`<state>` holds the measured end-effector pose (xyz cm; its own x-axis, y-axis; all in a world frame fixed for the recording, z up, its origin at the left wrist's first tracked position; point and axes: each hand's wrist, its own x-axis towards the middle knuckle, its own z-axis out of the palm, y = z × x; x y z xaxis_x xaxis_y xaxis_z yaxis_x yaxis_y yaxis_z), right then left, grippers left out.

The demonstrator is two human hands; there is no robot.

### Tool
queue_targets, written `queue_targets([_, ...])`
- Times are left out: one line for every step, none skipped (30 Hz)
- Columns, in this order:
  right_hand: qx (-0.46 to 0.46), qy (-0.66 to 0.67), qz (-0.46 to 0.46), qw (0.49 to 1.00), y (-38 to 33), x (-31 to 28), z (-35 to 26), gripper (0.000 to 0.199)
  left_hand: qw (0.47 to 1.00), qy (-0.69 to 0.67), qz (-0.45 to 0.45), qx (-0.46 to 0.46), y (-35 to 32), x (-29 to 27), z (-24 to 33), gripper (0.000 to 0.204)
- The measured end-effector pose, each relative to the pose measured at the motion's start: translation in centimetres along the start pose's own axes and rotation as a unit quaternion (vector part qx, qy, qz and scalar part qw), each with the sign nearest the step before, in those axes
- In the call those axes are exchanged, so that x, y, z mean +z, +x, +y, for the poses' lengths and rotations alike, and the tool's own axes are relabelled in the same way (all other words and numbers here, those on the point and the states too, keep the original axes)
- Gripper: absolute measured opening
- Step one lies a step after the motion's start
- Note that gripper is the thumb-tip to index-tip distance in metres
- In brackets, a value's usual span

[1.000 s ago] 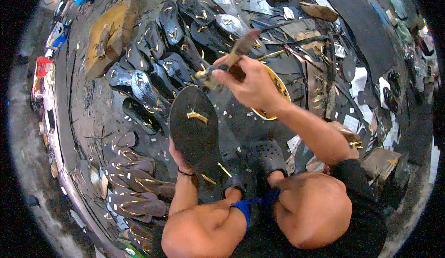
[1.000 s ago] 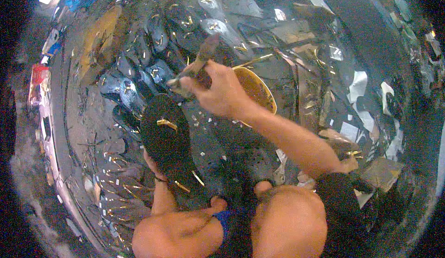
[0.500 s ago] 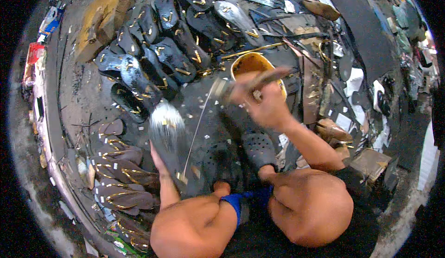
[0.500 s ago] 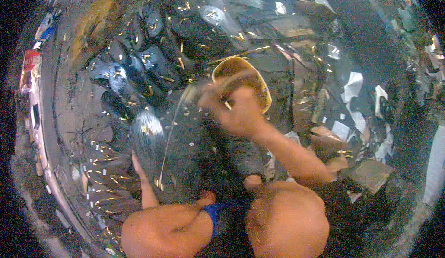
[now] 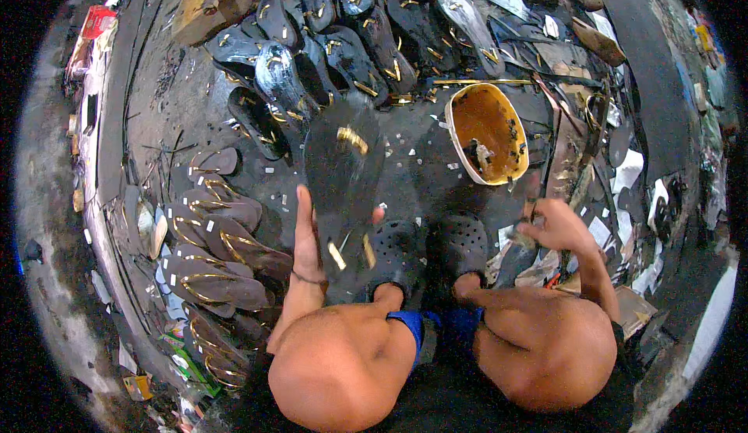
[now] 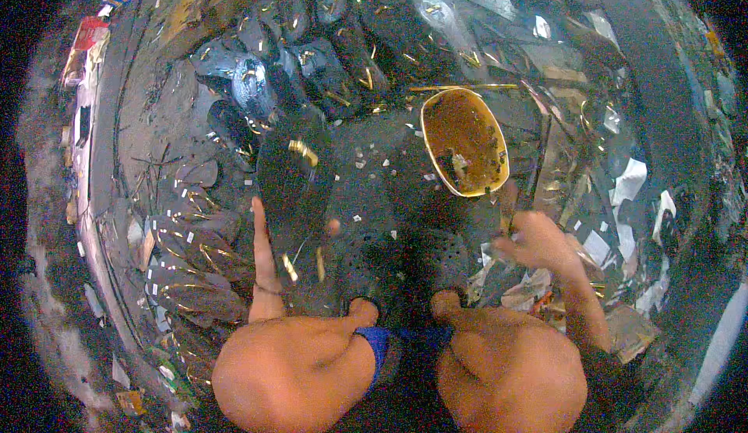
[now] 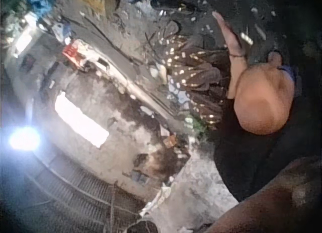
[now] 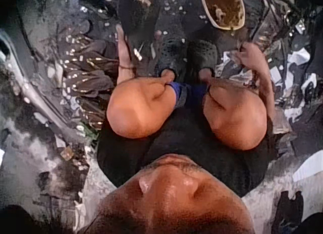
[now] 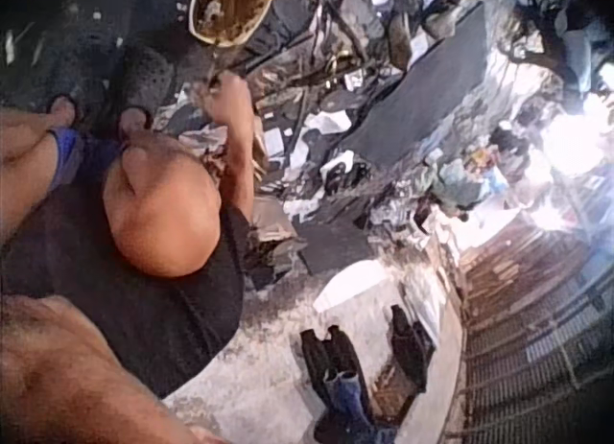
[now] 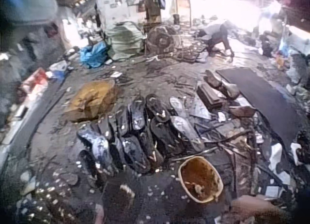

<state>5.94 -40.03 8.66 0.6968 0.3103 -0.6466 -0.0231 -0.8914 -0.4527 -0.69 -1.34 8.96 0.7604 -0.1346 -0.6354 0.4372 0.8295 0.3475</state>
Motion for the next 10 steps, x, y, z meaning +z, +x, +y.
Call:
queue_targets([-0.037,0.096,0.014,0.995,-0.2,-0.4,-0.7,0.029,1.0,0.008,0.012,0.017,0.9,0.4,0.5,0.077])
queue_targets([-0.085,0.232,0.074,0.966,0.8,-0.8,-2.0,0.029,0.999,0.018,0.023,0.032,1.8,0.8,1.1,0.079])
queue_targets([-0.099,0.381,0.089,0.915,1.3,-2.5,-5.6,0.027,1.0,0.012,-0.001,0.029,2.4,1.3,1.8,0.079])
queue_targets([-0.166,0.436,0.126,0.875,1.6,-4.1,-7.7,0.027,0.999,0.008,-0.039,0.022,3.4,2.7,2.3,0.08])
queue_targets([-0.198,0.431,0.159,0.866,2.2,-5.3,-10.2,0.026,0.997,0.004,-0.071,0.017,4.2,3.8,2.9,0.08])
queue_targets([-0.257,0.497,0.168,0.811,3.3,-5.4,-13.3,0.026,0.995,0.031,-0.072,0.055,3.3,5.7,4.1,0.08])
queue_targets([-0.317,0.531,0.131,0.775,4.4,-5.5,-15.8,0.029,0.995,0.021,-0.061,0.08,3.1,6.9,4.6,0.08])
queue_targets([-0.289,0.505,0.109,0.806,4.5,-6.2,-16.1,0.032,0.995,0.0,-0.067,0.075,5.3,7.9,3.3,0.079])
queue_targets([-0.328,0.534,0.096,0.773,5.7,-5.5,-16.9,0.033,0.995,-0.01,-0.061,0.084,6.1,9.4,2.7,0.079])
queue_targets([-0.364,0.462,0.087,0.804,6.3,-5.5,-17.9,0.036,0.994,-0.002,-0.065,0.088,6.2,9.9,3.1,0.079])
